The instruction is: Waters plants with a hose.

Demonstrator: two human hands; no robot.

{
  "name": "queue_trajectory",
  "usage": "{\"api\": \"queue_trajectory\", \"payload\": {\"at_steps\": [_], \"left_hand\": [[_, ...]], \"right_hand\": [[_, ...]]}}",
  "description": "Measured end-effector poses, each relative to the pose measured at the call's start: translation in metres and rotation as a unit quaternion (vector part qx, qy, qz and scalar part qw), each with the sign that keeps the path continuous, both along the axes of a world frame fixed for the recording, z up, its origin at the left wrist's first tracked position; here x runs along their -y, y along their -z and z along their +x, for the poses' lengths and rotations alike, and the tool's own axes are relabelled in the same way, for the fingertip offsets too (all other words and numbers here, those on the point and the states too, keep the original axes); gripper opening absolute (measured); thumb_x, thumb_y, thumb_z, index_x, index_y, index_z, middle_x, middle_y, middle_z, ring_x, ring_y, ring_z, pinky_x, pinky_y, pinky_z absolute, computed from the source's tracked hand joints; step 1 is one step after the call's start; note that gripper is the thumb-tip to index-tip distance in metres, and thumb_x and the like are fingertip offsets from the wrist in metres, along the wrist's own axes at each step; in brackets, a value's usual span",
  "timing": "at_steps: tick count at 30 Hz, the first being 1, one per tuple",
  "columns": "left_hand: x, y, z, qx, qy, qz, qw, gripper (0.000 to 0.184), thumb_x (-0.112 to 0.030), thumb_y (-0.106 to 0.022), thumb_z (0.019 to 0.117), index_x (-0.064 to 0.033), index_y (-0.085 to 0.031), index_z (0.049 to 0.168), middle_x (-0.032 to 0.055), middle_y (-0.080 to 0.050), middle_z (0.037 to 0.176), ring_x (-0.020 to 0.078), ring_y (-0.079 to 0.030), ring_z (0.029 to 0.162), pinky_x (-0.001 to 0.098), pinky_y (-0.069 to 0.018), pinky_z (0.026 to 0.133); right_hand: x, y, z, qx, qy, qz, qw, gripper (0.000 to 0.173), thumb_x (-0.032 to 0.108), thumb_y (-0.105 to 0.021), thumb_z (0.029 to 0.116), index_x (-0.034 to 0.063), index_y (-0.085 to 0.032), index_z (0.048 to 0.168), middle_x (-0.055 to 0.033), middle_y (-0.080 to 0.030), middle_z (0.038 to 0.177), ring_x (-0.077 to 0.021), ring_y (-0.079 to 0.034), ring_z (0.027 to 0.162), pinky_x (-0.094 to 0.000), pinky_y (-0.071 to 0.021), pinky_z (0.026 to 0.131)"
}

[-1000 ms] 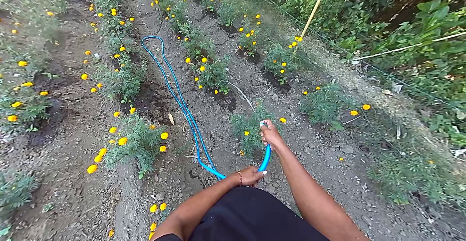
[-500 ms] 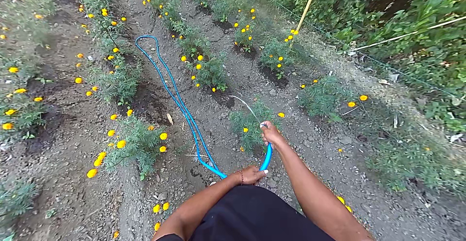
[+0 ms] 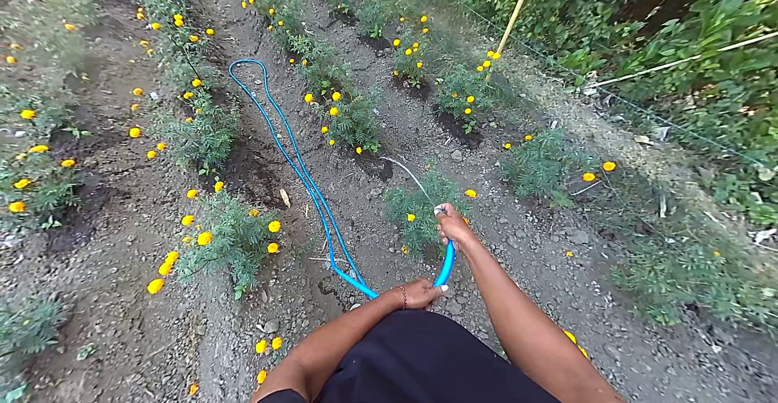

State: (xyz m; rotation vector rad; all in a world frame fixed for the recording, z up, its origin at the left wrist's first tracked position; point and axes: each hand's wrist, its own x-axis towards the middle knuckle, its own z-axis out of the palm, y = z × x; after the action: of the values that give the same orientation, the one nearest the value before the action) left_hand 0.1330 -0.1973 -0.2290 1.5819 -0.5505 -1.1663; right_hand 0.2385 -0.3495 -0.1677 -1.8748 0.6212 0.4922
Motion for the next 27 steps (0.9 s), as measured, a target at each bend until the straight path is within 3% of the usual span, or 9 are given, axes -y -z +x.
{"api": "queue_trajectory", "payload": {"at_steps": [3,7,10,12,15,18,21,27], "left_hand": [[-0.001,-0.001,-0.001,0.005,0.002,0.004,1.000,0.050,-0.036,-0.031,0.1136,0.0009,-0.059,0.095,0.0007,-0.051,0.068,0.0085,-0.048,0.057,0.0276,-0.0448,0.060],[-0.001,-0.004,-0.004,-0.004,-0.022,0.013,1.000,0.052,-0.038,-0.031,0.1135,0.0026,-0.059,0.097,0.0035,-0.052,0.071,0.0118,-0.048,0.059,0.0309,-0.0449,0.061],[-0.007,-0.005,-0.007,-0.012,-0.071,0.007,0.997,0.053,-0.039,-0.031,0.1135,0.0029,-0.059,0.099,0.0039,-0.052,0.071,0.0123,-0.048,0.059,0.0314,-0.0448,0.061],[-0.010,0.001,-0.009,-0.018,-0.111,-0.019,0.993,0.052,-0.037,-0.031,0.1136,0.0053,-0.059,0.102,0.0052,-0.054,0.073,0.0129,-0.052,0.060,0.0321,-0.0491,0.063],[-0.007,0.009,-0.011,-0.019,-0.154,-0.052,0.987,0.050,-0.036,-0.032,0.1124,0.0020,-0.059,0.095,0.0008,-0.051,0.067,0.0106,-0.052,0.056,0.0307,-0.0508,0.060],[-0.004,0.005,-0.010,-0.028,-0.163,-0.036,0.986,0.044,-0.033,-0.035,0.1118,-0.0034,-0.057,0.088,-0.0040,-0.045,0.061,0.0063,-0.043,0.049,0.0251,-0.0411,0.050],[0.005,0.009,-0.008,0.001,-0.097,-0.003,0.995,0.045,-0.034,-0.039,0.1107,-0.0042,-0.058,0.083,-0.0040,-0.043,0.060,0.0069,-0.040,0.048,0.0265,-0.0380,0.050],[0.036,0.008,-0.010,0.049,0.127,0.065,0.989,0.049,-0.037,-0.040,0.1108,-0.0024,-0.058,0.081,0.0009,-0.046,0.066,0.0131,-0.044,0.058,0.0349,-0.0416,0.060]], "right_hand": [[0.002,0.006,-0.001,-0.002,0.013,-0.003,1.000,0.026,0.025,-0.037,0.1136,0.0123,-0.042,0.136,-0.0023,-0.042,0.074,-0.0103,-0.039,0.045,-0.0253,-0.0385,0.042],[-0.004,0.015,0.003,0.001,-0.006,-0.038,0.999,0.033,0.025,-0.034,0.1141,0.0107,-0.038,0.144,-0.0035,-0.043,0.076,-0.0103,-0.040,0.047,-0.0265,-0.0397,0.044],[-0.027,0.001,0.008,0.012,-0.074,-0.055,0.996,0.038,0.027,-0.031,0.1146,0.0122,-0.036,0.149,-0.0041,-0.044,0.078,-0.0114,-0.042,0.049,-0.0281,-0.0416,0.045],[-0.046,-0.015,0.009,0.018,-0.140,-0.063,0.988,0.042,0.030,-0.030,0.1144,0.0130,-0.037,0.152,-0.0050,-0.048,0.080,-0.0133,-0.045,0.053,-0.0311,-0.0441,0.050],[-0.052,-0.022,0.017,0.030,-0.172,-0.075,0.982,0.043,0.034,-0.031,0.1139,0.0147,-0.041,0.150,-0.0071,-0.052,0.083,-0.0166,-0.048,0.058,-0.0349,-0.0467,0.056],[-0.024,-0.008,0.016,0.054,-0.065,-0.047,0.995,0.041,0.033,-0.031,0.1136,0.0145,-0.045,0.148,-0.0094,-0.055,0.085,-0.0180,-0.050,0.058,-0.0361,-0.0472,0.055],[0.024,0.013,-0.017,0.065,0.104,-0.001,0.992,0.040,0.030,-0.031,0.1136,0.0124,-0.041,0.149,-0.0067,-0.051,0.081,-0.0167,-0.048,0.055,-0.0349,-0.0471,0.052],[0.078,0.034,-0.109,0.098,0.412,0.063,0.904,0.033,0.026,-0.032,0.1137,0.0122,-0.041,0.142,-0.0016,-0.041,0.072,-0.0116,-0.039,0.046,-0.0296,-0.0390,0.043]]}}
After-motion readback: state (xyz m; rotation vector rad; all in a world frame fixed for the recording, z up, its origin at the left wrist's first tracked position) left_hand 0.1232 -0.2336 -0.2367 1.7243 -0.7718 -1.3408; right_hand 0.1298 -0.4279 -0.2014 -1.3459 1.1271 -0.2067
